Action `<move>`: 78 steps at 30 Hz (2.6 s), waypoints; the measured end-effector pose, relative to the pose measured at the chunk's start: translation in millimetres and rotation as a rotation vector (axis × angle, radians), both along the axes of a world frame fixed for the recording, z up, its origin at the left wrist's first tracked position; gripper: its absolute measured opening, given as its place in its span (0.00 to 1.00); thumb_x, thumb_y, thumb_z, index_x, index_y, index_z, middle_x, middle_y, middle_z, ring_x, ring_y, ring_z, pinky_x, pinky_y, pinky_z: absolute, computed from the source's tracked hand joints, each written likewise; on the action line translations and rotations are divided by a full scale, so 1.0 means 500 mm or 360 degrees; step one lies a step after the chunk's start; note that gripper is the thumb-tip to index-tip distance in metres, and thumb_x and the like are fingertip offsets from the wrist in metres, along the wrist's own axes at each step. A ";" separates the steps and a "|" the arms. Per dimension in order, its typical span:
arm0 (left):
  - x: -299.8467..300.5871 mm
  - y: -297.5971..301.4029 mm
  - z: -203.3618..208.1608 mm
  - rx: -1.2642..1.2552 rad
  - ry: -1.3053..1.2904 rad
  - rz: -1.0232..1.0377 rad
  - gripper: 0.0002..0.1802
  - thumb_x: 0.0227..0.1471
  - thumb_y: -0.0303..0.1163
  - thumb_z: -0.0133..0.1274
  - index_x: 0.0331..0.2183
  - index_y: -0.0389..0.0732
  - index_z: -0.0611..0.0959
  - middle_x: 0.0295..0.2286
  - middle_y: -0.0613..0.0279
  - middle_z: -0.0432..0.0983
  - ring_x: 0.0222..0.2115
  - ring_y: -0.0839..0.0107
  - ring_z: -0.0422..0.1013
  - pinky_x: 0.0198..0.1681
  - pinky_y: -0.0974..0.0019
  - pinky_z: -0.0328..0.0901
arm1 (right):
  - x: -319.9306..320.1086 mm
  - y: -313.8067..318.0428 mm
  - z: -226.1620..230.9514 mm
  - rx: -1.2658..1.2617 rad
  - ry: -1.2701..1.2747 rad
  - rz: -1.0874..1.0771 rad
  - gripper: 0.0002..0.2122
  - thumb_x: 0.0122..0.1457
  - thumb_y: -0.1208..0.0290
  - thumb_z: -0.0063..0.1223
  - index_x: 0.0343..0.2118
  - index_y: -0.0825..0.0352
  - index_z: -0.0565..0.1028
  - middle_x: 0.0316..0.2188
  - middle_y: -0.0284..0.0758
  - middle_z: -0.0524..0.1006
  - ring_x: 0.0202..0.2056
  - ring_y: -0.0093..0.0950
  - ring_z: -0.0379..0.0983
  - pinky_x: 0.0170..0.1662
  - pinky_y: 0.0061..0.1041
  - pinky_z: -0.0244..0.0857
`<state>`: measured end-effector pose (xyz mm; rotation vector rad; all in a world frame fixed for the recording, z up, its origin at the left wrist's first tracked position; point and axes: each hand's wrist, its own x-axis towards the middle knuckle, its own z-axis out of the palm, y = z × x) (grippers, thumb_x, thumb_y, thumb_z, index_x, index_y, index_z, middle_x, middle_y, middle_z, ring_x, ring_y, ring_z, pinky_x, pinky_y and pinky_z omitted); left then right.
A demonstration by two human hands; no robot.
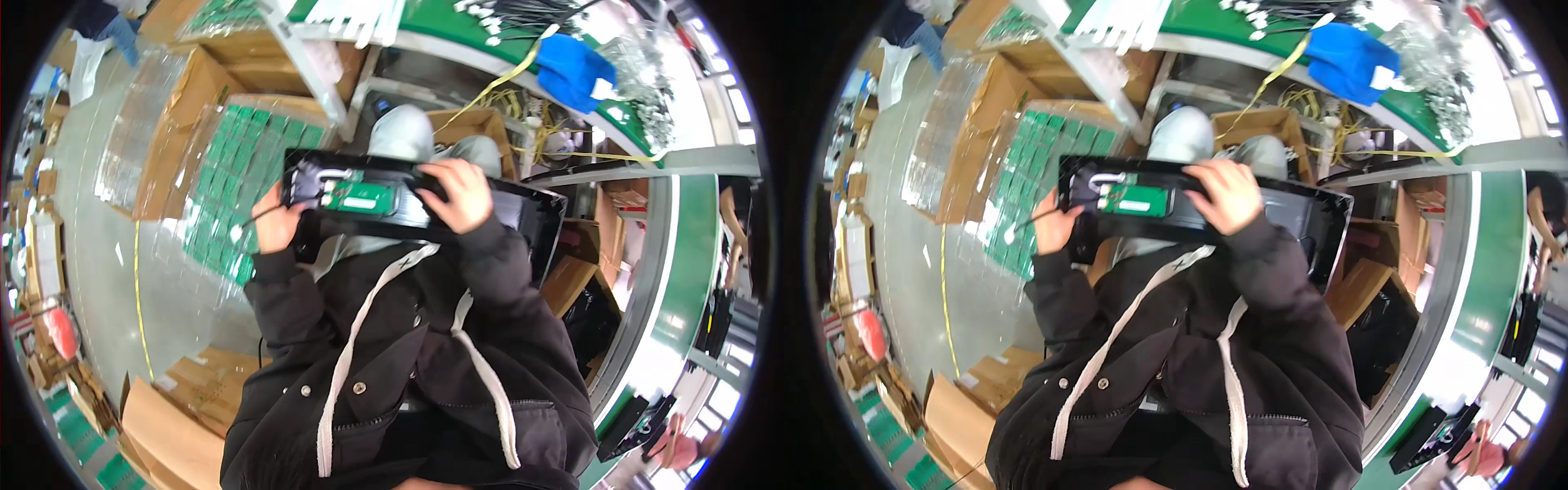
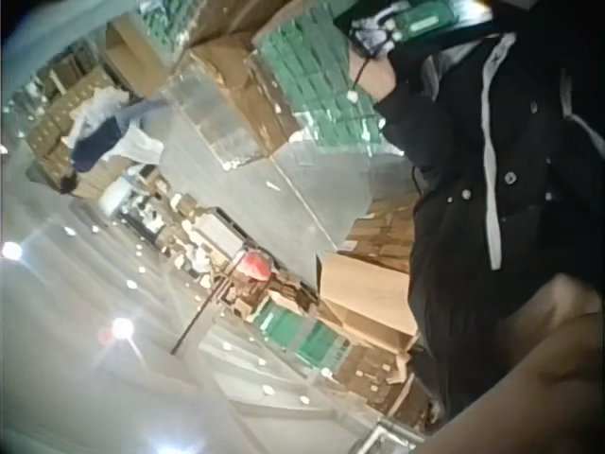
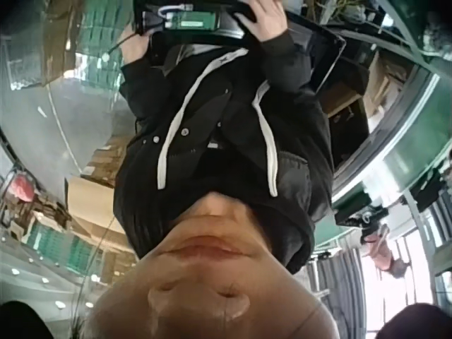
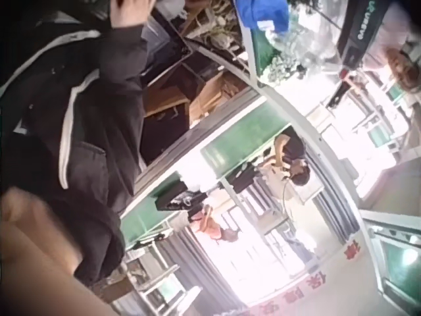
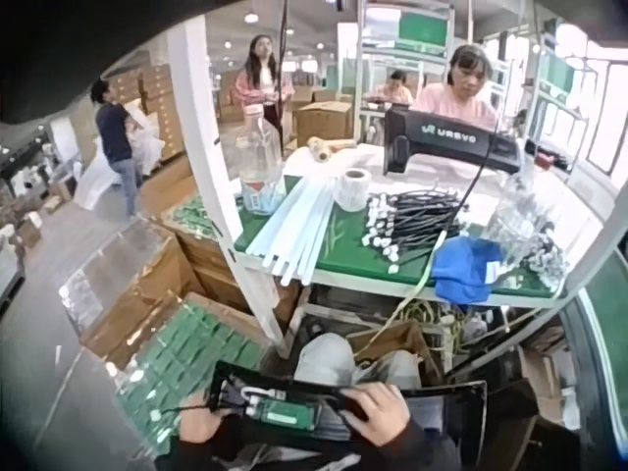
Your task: Cleaning a black plastic component with a blue cloth and placing it on an assembly line.
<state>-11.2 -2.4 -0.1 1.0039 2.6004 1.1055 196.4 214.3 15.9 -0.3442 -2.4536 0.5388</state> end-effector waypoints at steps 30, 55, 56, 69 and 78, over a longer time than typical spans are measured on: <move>0.118 0.176 0.395 0.0951 0.0294 -0.0942 0.33 0.39 0.23 0.55 0.50 0.35 0.64 0.49 0.52 0.60 0.52 0.61 0.57 0.54 0.59 0.52 | 0.784 0.017 0.228 0.0087 0.0623 -0.2366 0.11 0.52 0.67 0.54 0.28 0.72 0.75 0.17 0.37 0.72 0.22 0.23 0.68 0.30 0.22 0.61; 0.123 0.223 0.238 0.0373 -0.0033 -0.1213 0.21 0.42 0.25 0.55 0.42 0.37 0.72 0.36 0.56 0.69 0.37 0.64 0.68 0.40 0.66 0.62 | 1.219 0.420 0.213 -0.0322 0.0024 -0.3596 0.18 0.44 0.63 0.43 0.32 0.73 0.75 0.38 0.50 0.73 0.42 0.42 0.71 0.45 0.35 0.63; 0.133 0.232 0.241 0.0383 -0.0051 -0.1219 0.21 0.42 0.26 0.55 0.42 0.37 0.72 0.37 0.57 0.70 0.37 0.65 0.68 0.40 0.66 0.62 | 1.160 0.400 0.249 -0.0085 0.0000 -0.3620 0.16 0.47 0.64 0.43 0.32 0.72 0.74 0.37 0.48 0.74 0.40 0.41 0.71 0.44 0.35 0.63; 0.166 0.164 0.212 0.0363 -0.0073 -0.1267 0.19 0.42 0.25 0.55 0.41 0.36 0.73 0.35 0.56 0.71 0.37 0.67 0.70 0.39 0.67 0.64 | 0.064 0.322 0.271 0.1113 -0.0292 -0.1017 0.13 0.43 0.76 0.48 0.35 0.66 0.71 0.31 0.37 0.69 0.33 0.32 0.70 0.30 0.28 0.65; 0.131 0.124 0.185 0.0422 -0.0277 -0.1037 0.18 0.44 0.24 0.54 0.41 0.36 0.73 0.35 0.56 0.71 0.36 0.68 0.70 0.39 0.68 0.65 | 0.049 0.370 0.281 0.1107 -0.0633 -0.1149 0.19 0.39 0.71 0.52 0.38 0.67 0.67 0.31 0.38 0.67 0.34 0.34 0.69 0.31 0.29 0.65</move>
